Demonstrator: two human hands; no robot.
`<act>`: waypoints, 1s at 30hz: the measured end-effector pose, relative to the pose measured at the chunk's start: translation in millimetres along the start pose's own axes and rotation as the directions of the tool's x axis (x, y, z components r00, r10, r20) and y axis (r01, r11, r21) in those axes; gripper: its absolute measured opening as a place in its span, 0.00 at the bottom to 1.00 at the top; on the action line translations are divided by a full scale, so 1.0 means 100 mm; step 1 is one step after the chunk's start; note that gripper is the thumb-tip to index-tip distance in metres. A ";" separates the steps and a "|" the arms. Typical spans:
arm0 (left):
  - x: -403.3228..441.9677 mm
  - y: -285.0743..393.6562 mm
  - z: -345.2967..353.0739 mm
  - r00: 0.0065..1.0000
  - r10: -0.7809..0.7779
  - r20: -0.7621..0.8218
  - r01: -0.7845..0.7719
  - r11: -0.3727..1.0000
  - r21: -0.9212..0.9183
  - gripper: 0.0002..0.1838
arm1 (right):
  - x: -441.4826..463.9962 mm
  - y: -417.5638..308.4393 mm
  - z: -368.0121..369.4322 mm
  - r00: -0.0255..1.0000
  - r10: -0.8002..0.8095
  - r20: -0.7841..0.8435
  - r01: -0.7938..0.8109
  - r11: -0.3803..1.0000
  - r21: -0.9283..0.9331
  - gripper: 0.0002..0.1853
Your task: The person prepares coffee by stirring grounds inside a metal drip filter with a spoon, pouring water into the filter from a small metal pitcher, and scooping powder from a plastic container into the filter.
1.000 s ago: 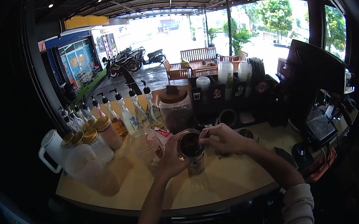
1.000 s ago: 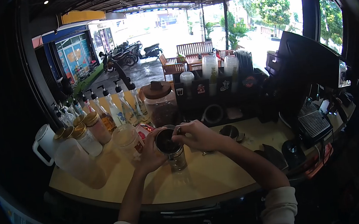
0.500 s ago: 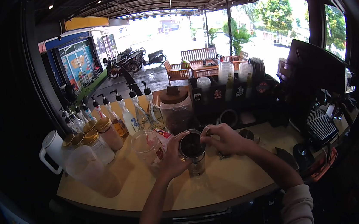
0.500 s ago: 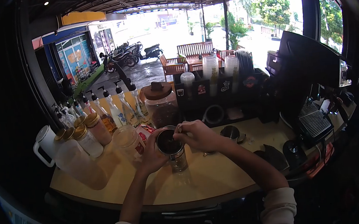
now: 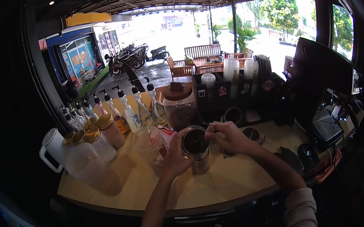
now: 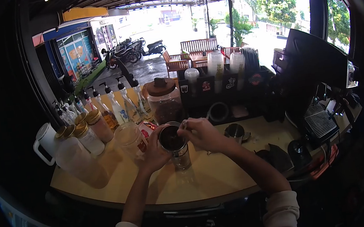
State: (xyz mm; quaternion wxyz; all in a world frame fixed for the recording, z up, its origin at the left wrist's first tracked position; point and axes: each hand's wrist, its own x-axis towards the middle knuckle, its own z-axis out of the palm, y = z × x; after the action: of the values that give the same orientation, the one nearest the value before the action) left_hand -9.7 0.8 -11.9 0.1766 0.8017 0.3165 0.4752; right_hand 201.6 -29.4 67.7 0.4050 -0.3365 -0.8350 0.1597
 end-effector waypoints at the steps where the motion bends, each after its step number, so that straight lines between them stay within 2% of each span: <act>1: 0.00 0.02 0.00 1.000 -0.012 -0.005 0.012 0.999 -0.036 0.42 | 0.01 0.01 -0.01 0.997 0.012 -0.078 -0.006 0.997 0.083 0.09; 2: 0.00 0.04 0.00 1.000 -0.024 -0.011 0.023 0.997 -0.072 0.42 | -0.01 0.00 -0.01 0.997 0.020 -0.077 -0.013 0.996 0.088 0.09; 4: -0.01 0.02 0.00 1.000 0.001 -0.010 -0.001 1.000 -0.014 0.43 | -0.03 -0.08 -0.03 0.994 0.107 0.024 -0.109 0.988 0.107 0.08; 6: -0.02 0.04 0.00 0.997 -0.073 0.014 0.074 0.994 -0.081 0.43 | -0.06 -0.04 0.00 0.993 0.101 0.053 -0.104 0.993 0.059 0.08; 9: -0.02 -0.01 0.04 0.997 -0.069 -0.019 0.066 0.992 -0.109 0.44 | -0.04 0.02 -0.02 0.982 0.173 -0.071 -0.141 0.935 0.325 0.12; 10: -0.01 -0.02 0.03 0.997 -0.075 -0.022 0.072 0.992 -0.107 0.44 | -0.04 0.05 -0.02 0.983 0.173 -0.065 -0.142 0.934 0.328 0.12; 12: 0.00 -0.01 0.03 0.997 -0.069 -0.030 0.065 0.989 -0.136 0.43 | -0.04 0.09 -0.02 0.952 0.244 -0.183 -0.115 0.843 0.525 0.12; 14: 0.01 0.04 0.02 0.996 -0.085 -0.034 0.079 0.985 -0.152 0.43 | -0.06 0.16 -0.02 0.947 0.261 -0.187 -0.131 0.846 0.517 0.13; 16: -0.01 0.09 0.01 0.994 -0.099 -0.037 0.092 0.982 -0.166 0.42 | -0.08 0.23 0.01 0.915 0.347 -0.206 -0.149 0.766 0.626 0.14; 19: -0.04 0.10 0.04 0.989 -0.145 -0.036 0.136 0.975 -0.177 0.42 | -0.10 0.25 0.06 0.907 0.361 -0.217 -0.115 0.709 0.695 0.13; 22: -0.05 0.03 0.09 0.994 -0.102 -0.031 0.094 0.975 -0.201 0.42 | -0.10 0.27 0.12 0.908 0.354 -0.226 -0.112 0.722 0.682 0.12; 28: -0.11 -0.02 0.09 0.989 -0.145 0.031 0.148 0.967 -0.208 0.41 | -0.13 0.30 0.20 0.924 0.342 -0.170 -0.144 0.724 0.675 0.11; 30: -0.13 -0.07 0.12 0.981 -0.192 0.022 0.191 0.944 -0.269 0.41 | -0.14 0.31 0.24 0.928 0.327 -0.180 -0.121 0.719 0.684 0.11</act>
State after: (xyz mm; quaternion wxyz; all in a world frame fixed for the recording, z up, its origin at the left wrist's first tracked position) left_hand -6.1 -2.6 -30.4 0.3288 0.7346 0.3254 0.4964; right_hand 202.7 -16.5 28.1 0.5920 -0.2901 -0.6079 0.4425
